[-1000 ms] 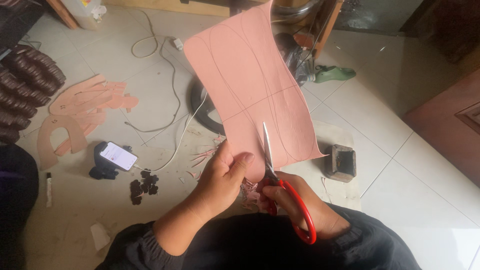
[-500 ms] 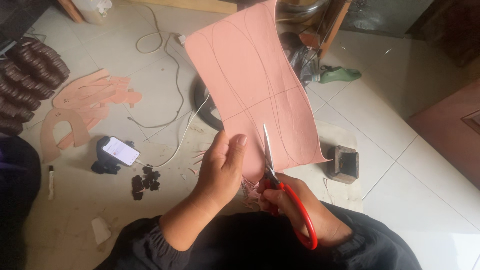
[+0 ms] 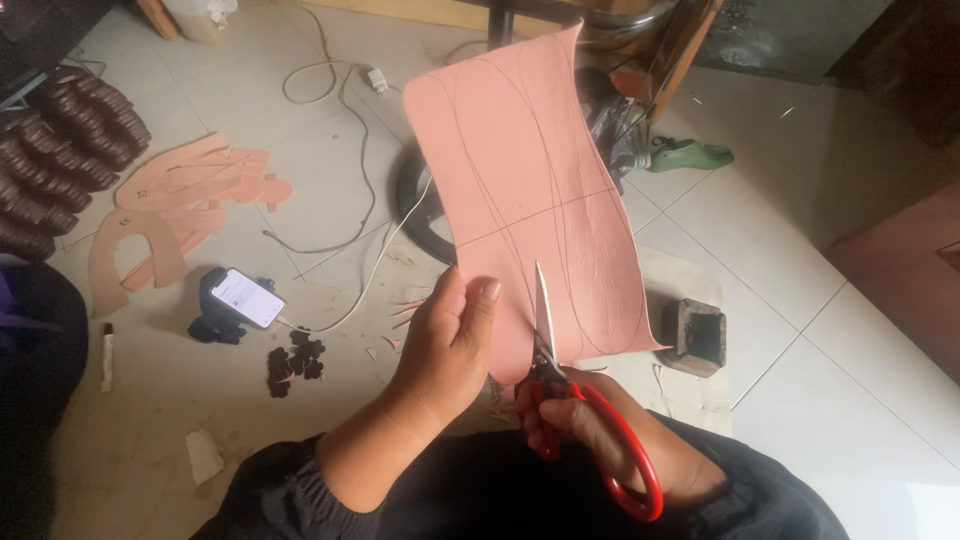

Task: The person uses red-handled scissors to cut a pink sheet of material along pre-drawn curved lines. They rotate the sheet and trim edges to produce a shoe insole shape, then continue cutting additional shapes from the same sheet.

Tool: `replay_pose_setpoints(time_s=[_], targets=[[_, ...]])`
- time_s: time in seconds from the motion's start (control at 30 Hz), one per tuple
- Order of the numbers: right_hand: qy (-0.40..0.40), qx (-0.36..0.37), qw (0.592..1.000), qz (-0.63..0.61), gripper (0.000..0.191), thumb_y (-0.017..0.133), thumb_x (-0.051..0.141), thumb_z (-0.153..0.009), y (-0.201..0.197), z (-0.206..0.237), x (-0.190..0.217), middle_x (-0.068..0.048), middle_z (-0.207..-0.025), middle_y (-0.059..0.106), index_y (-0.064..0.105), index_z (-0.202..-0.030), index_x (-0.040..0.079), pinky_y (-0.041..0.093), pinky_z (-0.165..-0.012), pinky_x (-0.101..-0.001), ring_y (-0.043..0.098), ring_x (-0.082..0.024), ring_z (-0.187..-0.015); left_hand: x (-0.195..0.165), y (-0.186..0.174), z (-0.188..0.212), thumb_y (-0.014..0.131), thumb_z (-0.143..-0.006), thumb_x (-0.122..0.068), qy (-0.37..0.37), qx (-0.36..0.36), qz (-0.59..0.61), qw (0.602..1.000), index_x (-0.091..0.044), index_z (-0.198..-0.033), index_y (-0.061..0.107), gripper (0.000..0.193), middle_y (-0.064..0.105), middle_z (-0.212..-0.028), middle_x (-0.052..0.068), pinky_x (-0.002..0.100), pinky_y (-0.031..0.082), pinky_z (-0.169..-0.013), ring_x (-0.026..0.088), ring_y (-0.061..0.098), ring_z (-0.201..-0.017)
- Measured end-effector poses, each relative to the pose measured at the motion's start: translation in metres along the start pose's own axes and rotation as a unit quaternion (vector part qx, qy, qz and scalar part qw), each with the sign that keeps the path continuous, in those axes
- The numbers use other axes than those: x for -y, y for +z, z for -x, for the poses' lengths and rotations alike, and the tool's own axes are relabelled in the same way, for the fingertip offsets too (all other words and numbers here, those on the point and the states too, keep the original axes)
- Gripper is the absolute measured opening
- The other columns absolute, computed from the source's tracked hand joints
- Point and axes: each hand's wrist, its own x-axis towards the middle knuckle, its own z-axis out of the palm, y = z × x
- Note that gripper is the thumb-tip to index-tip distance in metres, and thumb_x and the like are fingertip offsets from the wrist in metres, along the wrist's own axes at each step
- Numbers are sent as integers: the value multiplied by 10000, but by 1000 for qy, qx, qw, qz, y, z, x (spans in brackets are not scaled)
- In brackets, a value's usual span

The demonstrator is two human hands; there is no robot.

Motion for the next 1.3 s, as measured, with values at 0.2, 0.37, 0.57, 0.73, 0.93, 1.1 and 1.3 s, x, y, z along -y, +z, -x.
replay_pose_setpoints(time_s=[0.2,0.37,0.57,0.73,0.93,1.1,1.3], targets=[[-12,-59,997,49,317,496,219,-983,5,-5,-12,-109,-835,691,652,-1027,-54,555,-710,-325,649,-179,-765,1,5,4,509,-1061,-302,17,-10,14,1000,4,-1077,588,317,716,-966,121,321,546,-799,178,656,-872],[-17,-94,993,76,288,494,187,-969,7,2,-12,-111,-799,670,656,-969,-51,547,-691,-320,630,-179,-733,1,9,10,498,-1066,-314,34,-22,-1,999,5,-1088,578,330,716,-987,122,318,549,-809,180,665,-881],[25,-115,988,98,300,493,196,-958,8,3,-5,-105,-712,642,655,-863,-37,538,-636,-316,615,-182,-663,0,12,9,498,-1072,-310,34,-23,14,999,14,-1066,568,331,704,-995,135,322,548,-824,178,654,-905],[49,-128,980,143,314,502,215,-933,9,2,3,-92,-653,628,649,-803,-30,519,-585,-315,602,-173,-614,-2,13,8,491,-1071,-308,45,-24,41,998,17,-1081,556,332,694,-1006,137,331,544,-827,187,653,-915],[91,-151,974,142,322,512,222,-910,10,-1,5,-92,-608,606,647,-756,-27,495,-540,-318,586,-167,-569,0,11,6,494,-1063,-311,18,-31,-2,999,16,-994,536,336,680,-920,162,349,543,-768,223,652,-828],[138,-176,959,172,339,545,224,-897,8,-6,3,-95,-570,602,622,-702,-43,470,-503,-327,574,-173,-519,1,12,6,503,-1051,-312,17,-42,-12,999,9,-996,555,330,678,-911,174,366,535,-759,249,655,-825],[118,-166,955,214,315,539,241,-894,3,-6,1,-85,-561,602,637,-726,-7,468,-480,-316,582,-160,-501,7,11,5,502,-1054,-321,10,-41,-11,999,12,-1009,559,341,686,-928,178,387,537,-774,267,670,-849]])
